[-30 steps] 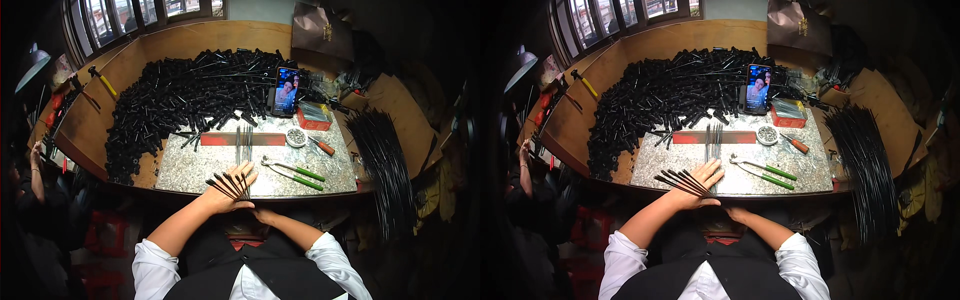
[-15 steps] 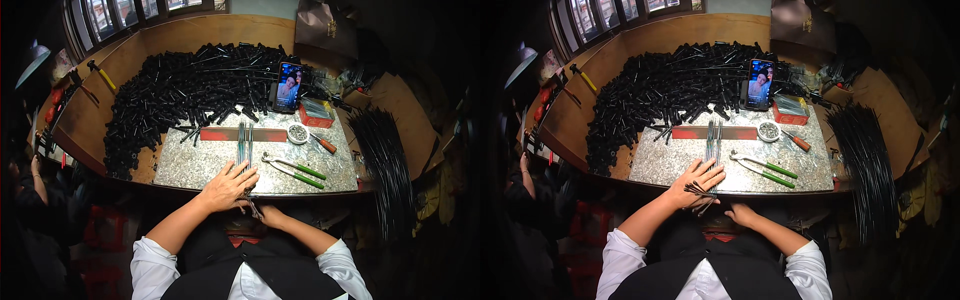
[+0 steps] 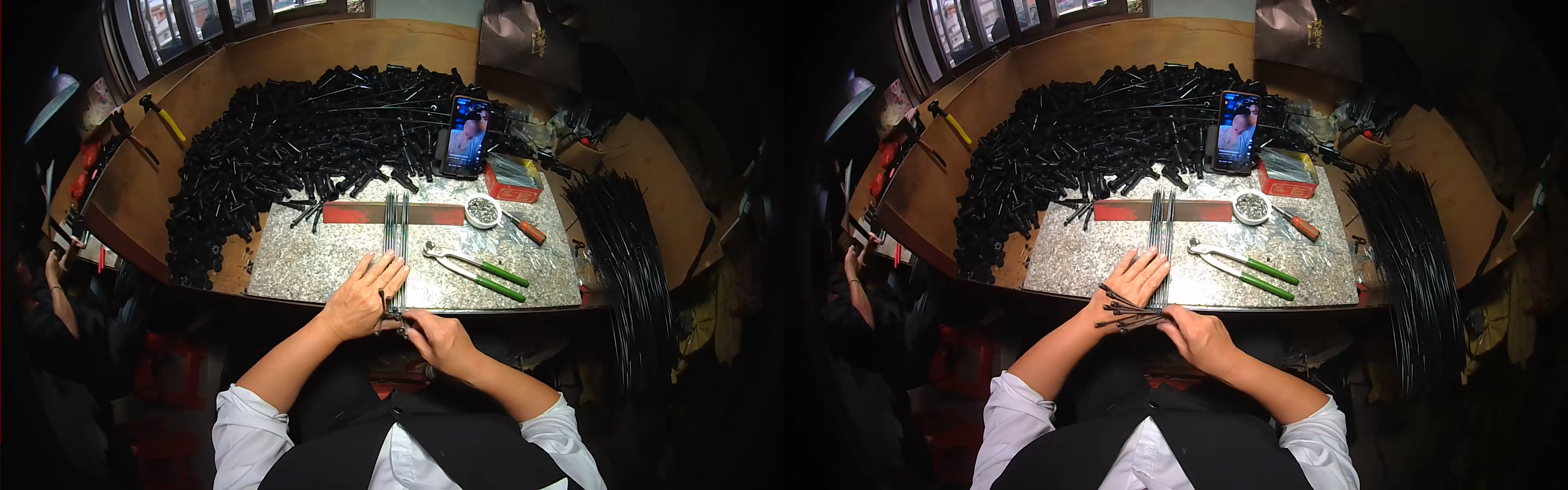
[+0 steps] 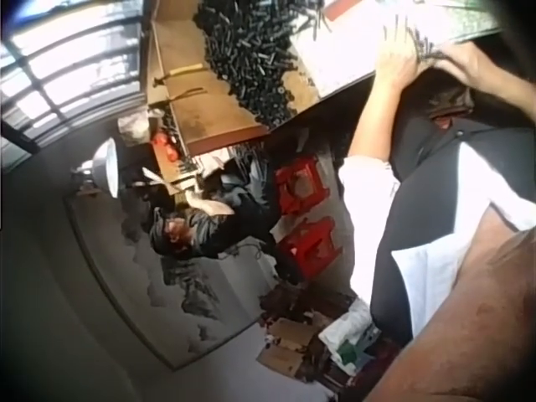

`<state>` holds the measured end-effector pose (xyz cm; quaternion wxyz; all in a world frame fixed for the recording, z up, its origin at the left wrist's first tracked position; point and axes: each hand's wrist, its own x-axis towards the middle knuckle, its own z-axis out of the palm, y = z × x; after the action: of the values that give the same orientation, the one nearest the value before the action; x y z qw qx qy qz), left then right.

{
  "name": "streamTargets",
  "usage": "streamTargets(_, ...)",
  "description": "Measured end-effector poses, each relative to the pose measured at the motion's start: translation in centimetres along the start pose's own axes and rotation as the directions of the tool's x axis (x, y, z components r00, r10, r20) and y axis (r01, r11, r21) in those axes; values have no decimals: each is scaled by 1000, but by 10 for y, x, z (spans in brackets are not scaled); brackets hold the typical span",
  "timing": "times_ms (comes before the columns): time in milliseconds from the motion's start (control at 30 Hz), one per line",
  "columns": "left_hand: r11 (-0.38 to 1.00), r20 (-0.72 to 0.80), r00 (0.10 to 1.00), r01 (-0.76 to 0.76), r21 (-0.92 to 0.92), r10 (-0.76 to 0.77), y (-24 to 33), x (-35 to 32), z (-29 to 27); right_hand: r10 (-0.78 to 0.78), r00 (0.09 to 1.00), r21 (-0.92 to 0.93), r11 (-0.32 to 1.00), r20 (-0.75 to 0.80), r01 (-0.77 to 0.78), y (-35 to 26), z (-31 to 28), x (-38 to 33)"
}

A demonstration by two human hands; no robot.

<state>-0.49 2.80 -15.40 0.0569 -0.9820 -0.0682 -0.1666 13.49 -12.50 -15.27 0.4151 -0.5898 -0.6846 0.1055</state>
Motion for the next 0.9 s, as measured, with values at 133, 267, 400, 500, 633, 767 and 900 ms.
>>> streamTargets(133,998,-9,1000,22,-54,-22,2,0,-2,-73,997,-109,991,18,75,5,1,2)
streamTargets(267,987,-17,998,56,-152,-59,2,0,-3,-94,993,-100,991,-65,87,0,-4,2)
streamTargets(400,987,-21,999,45,-156,-49,1,0,-2,-88,993,-99,992,-78,80,7,-4,1)
streamTargets(500,984,3,998,63,-166,-64,2,1,-5,-108,993,-111,988,-38,103,11,-1,-1)
streamTargets(633,981,76,997,-2,-194,17,3,8,-10,-133,990,-47,990,-46,131,12,2,1)
streamTargets(767,981,96,995,-5,-195,24,2,9,-6,-112,992,-38,993,-50,110,11,-2,1)
streamTargets(900,973,36,999,0,-229,9,3,5,-4,-107,993,-23,994,-58,106,10,-5,2)
